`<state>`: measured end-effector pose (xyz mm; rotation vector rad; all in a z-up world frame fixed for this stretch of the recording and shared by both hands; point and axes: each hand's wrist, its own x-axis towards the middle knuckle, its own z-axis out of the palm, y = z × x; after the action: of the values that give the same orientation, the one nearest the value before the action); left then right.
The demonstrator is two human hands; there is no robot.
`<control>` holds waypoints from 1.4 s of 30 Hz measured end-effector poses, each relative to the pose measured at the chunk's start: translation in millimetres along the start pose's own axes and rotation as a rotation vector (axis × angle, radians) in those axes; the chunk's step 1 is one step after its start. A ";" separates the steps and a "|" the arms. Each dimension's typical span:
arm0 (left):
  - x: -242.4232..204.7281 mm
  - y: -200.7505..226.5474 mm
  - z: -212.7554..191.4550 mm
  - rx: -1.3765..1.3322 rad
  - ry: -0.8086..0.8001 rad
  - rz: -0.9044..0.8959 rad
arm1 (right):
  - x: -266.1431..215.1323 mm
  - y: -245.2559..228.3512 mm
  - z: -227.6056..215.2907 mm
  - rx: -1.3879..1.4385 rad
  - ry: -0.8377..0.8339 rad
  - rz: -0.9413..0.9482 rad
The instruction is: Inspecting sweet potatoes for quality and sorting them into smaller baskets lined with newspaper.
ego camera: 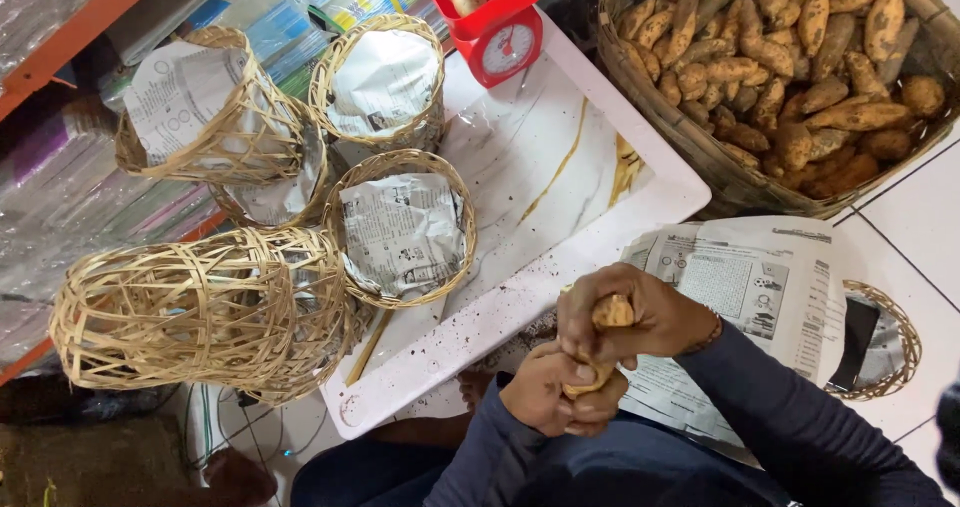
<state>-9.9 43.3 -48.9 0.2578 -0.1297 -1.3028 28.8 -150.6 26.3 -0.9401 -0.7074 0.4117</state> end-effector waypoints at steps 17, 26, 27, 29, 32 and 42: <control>39.3 -6.2 18.5 1.898 1.243 0.658 | 16.1 31.0 5.5 0.312 1.034 -0.073; 10.4 27.8 47.7 1.349 0.776 0.575 | -18.5 29.9 -6.0 -0.394 0.707 0.124; 7.6 26.5 46.8 1.169 0.833 0.584 | -23.5 33.3 -7.8 -0.218 0.700 0.103; 3.2 27.6 24.3 1.037 0.783 0.735 | -32.3 47.5 -13.3 -0.118 0.651 0.019; 4.9 28.9 12.5 0.881 0.719 0.921 | -33.7 47.7 -7.2 -0.090 0.586 -0.008; 11.6 18.7 8.6 0.889 0.706 0.989 | -26.7 55.2 13.1 -0.054 0.490 0.247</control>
<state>8.6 35.7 -36.3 1.2178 -0.1913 -0.0547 -0.5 -129.4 -24.9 -1.1309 -0.1566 0.3590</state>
